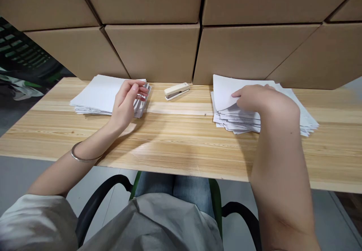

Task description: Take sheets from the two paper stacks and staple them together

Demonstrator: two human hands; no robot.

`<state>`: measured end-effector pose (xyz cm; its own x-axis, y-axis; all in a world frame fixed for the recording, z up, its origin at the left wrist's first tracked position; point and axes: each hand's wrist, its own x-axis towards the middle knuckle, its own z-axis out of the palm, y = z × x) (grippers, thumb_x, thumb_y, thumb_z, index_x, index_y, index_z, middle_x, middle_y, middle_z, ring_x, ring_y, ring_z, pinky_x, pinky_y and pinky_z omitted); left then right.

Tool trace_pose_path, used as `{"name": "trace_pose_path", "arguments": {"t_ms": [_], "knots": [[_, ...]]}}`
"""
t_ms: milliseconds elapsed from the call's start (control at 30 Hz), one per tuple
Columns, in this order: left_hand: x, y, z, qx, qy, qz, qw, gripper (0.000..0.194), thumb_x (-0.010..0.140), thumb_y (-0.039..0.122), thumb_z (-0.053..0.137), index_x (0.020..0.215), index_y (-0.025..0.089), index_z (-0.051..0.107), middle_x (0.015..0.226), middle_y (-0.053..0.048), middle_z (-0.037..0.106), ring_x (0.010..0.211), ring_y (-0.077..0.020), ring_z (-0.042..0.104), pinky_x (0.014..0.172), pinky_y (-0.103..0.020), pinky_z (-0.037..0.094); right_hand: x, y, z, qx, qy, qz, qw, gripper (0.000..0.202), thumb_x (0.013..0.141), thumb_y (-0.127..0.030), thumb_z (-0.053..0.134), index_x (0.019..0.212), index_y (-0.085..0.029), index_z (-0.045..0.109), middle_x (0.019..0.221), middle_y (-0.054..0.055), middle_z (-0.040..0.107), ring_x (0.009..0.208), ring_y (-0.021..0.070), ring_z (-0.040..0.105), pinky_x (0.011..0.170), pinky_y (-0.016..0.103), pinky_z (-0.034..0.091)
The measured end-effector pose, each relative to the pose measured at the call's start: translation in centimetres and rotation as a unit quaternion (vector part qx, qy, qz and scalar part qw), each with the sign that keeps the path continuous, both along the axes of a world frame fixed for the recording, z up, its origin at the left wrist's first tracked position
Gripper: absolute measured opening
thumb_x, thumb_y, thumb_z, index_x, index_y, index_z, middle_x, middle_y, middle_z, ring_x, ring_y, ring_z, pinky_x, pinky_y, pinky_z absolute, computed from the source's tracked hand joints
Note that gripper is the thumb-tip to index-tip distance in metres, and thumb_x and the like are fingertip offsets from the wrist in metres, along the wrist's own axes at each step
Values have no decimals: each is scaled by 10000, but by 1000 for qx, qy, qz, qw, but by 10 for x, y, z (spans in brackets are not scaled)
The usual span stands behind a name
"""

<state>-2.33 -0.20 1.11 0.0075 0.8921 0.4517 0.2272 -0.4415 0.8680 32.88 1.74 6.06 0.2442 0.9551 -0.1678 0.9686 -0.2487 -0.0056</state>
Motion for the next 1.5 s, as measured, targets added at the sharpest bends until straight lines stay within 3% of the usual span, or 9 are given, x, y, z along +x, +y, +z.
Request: {"name": "trace_pose_path", "arguments": {"t_ms": [100,267,433,600,800,967,1100,1300,1500], "knots": [[-2,2,2,-4,10,17,1000,254,1022,429,474,1071,232,626,989,-56,704,932,-167,673,812,-300,544,-15,-4,10,-142,-5,-50,989,693,759,-132,588,1416,-342,650,1624,73,485,1427,396,472,1033,536,437],[-14,6,13,24,169,103,980,186,1000,345,496,993,222,634,1059,-88,687,1052,-219,650,932,-363,527,-24,-3,14,-96,38,-97,990,303,892,-362,462,1016,-209,693,1260,169,692,1117,374,636,855,490,496],[-31,10,23,-18,370,197,908,285,933,404,592,1134,211,651,1265,-150,676,1262,-336,581,1110,-493,453,-28,7,-2,19,-126,39,991,425,964,-207,303,963,-101,715,1101,205,709,1115,333,638,1077,494,329],[-36,11,26,-105,464,196,857,568,910,487,578,1328,103,616,1434,-233,617,1392,-419,520,1179,-558,395,-71,-5,-12,194,-105,140,965,433,970,-213,343,1102,-89,737,1172,177,700,931,293,668,674,360,320],[-36,11,29,-150,512,179,826,440,916,521,541,1086,158,721,1146,-232,742,1188,-429,653,999,-539,521,-128,-29,-25,105,-48,342,933,419,985,-237,372,1071,-127,767,1112,151,738,850,266,670,606,359,218],[-39,11,32,-150,528,187,815,446,892,574,567,1016,183,741,985,-193,773,999,-389,709,864,-475,546,-134,-32,-34,75,-30,390,917,451,999,-238,344,1068,-135,778,1115,149,749,862,271,683,612,361,212],[-41,11,39,-173,520,168,819,462,903,584,536,995,188,756,954,-188,778,941,-392,713,820,-467,533,-129,-28,-38,74,-28,385,920,452,1005,-239,341,1068,-142,778,1115,131,754,876,264,689,619,353,219],[-47,13,43,-169,489,172,838,334,934,323,438,829,188,724,875,-165,764,870,-349,700,794,-441,503,-130,-28,-41,80,-3,383,920,423,1002,-237,367,1051,-144,776,1134,129,753,890,257,695,643,345,280],[-46,7,49,-17,209,137,968,213,881,397,620,796,215,688,760,-41,712,739,-197,621,698,-331,483,-125,-18,-52,122,292,286,904,291,953,-253,492,991,-170,768,1070,104,779,962,247,713,811,348,465]]}}
